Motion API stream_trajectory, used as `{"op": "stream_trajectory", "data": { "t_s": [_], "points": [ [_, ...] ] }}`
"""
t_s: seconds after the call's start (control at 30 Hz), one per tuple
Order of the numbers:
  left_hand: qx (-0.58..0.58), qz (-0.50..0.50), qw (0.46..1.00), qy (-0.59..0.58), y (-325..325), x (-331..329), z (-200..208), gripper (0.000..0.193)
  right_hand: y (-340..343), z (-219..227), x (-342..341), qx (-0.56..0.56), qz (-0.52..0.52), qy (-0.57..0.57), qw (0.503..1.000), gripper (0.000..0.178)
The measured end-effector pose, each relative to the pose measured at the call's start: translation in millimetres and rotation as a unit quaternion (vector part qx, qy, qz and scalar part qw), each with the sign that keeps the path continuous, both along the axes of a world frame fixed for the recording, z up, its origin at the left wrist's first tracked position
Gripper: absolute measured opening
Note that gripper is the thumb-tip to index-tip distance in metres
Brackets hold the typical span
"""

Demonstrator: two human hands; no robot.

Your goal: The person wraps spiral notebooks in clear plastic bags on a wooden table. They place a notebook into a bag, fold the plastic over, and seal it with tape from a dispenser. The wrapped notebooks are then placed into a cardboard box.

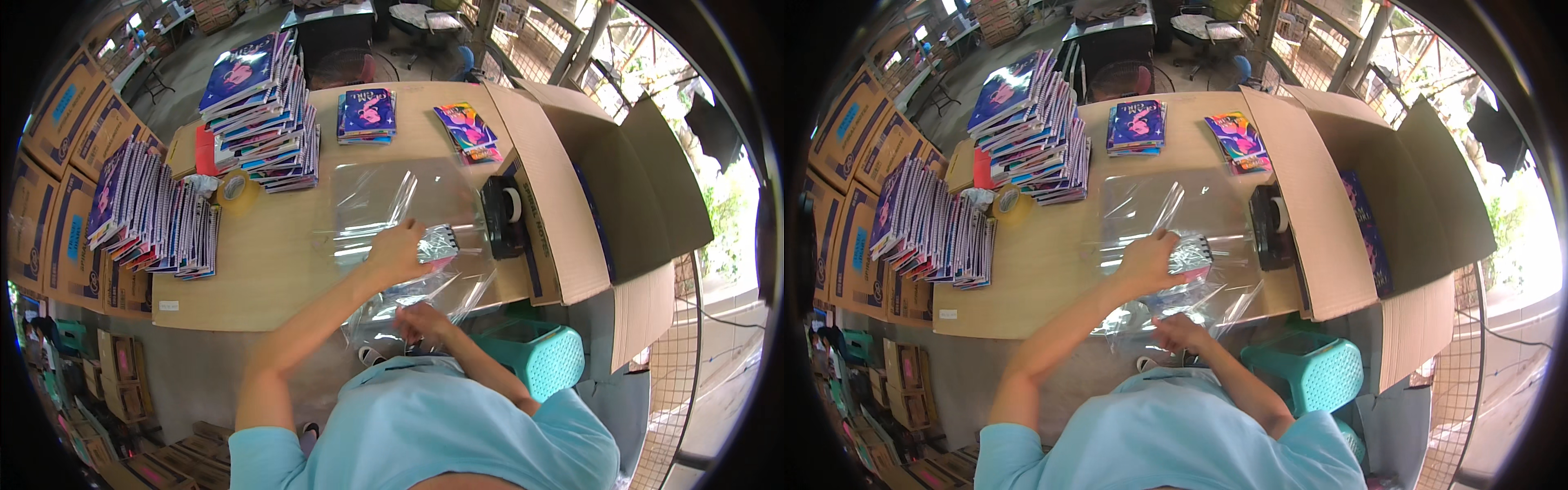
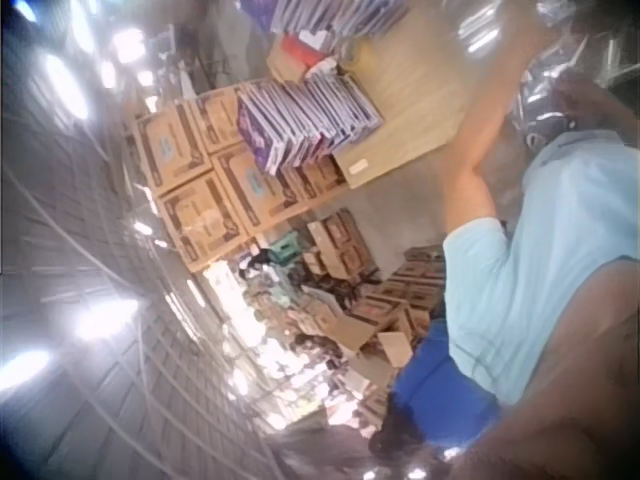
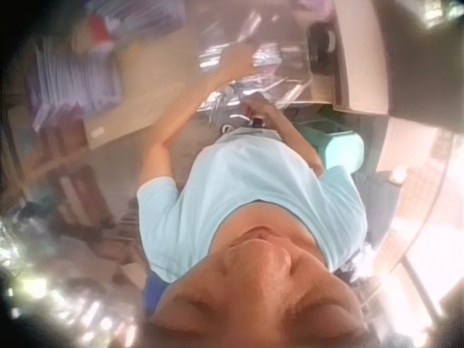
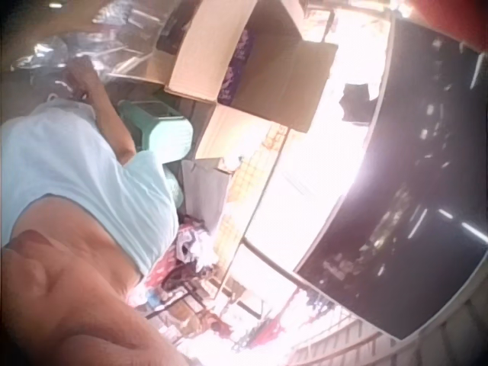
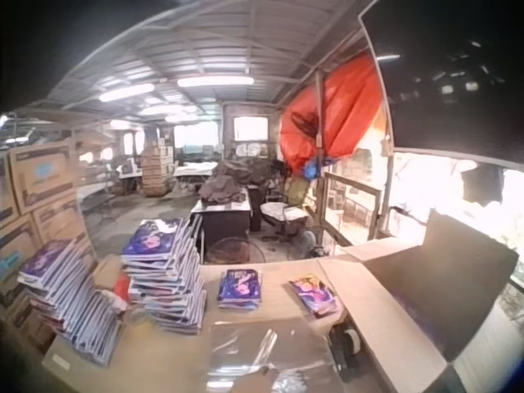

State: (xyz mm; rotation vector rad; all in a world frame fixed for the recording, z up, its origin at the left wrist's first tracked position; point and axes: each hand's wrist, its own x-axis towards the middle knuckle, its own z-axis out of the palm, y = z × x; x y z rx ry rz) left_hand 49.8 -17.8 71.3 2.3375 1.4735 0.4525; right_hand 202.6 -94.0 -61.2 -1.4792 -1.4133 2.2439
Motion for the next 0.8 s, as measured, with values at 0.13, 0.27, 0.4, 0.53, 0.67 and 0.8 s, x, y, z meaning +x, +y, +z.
{"op": "stream_trajectory", "data": {
  "t_s": [0.13, 0.27, 0.4, 0.53, 0.67, 0.8],
  "points": [
    [-0.164, 0.167, 0.855, -0.462, -33, -59, -31, 0.066, -22, 11, -11, -0.122, -0.215, 0.440, 0.863, 0.080],
    [-0.094, 0.201, 0.725, -0.652, -94, -82, -84, 0.093, 18, 55, 14, 0.093, -0.271, 0.314, 0.905, 0.079],
    [-0.144, 0.181, 0.784, -0.577, -92, -87, -136, 0.122, 45, 42, 18, 0.309, -0.099, 0.098, 0.941, 0.084],
    [-0.005, 0.124, 0.901, -0.415, -77, -86, -132, 0.131, 64, 18, 30, 0.359, -0.091, 0.110, 0.922, 0.098],
    [0.310, 0.028, 0.944, -0.111, -84, -130, -3, 0.096, 49, 162, 30, 0.591, 0.080, 0.031, 0.802, 0.093],
    [0.293, -0.167, 0.939, 0.063, -52, -134, 82, 0.070, 38, 240, 11, 0.680, 0.261, -0.060, 0.682, 0.062]
  ]
}}
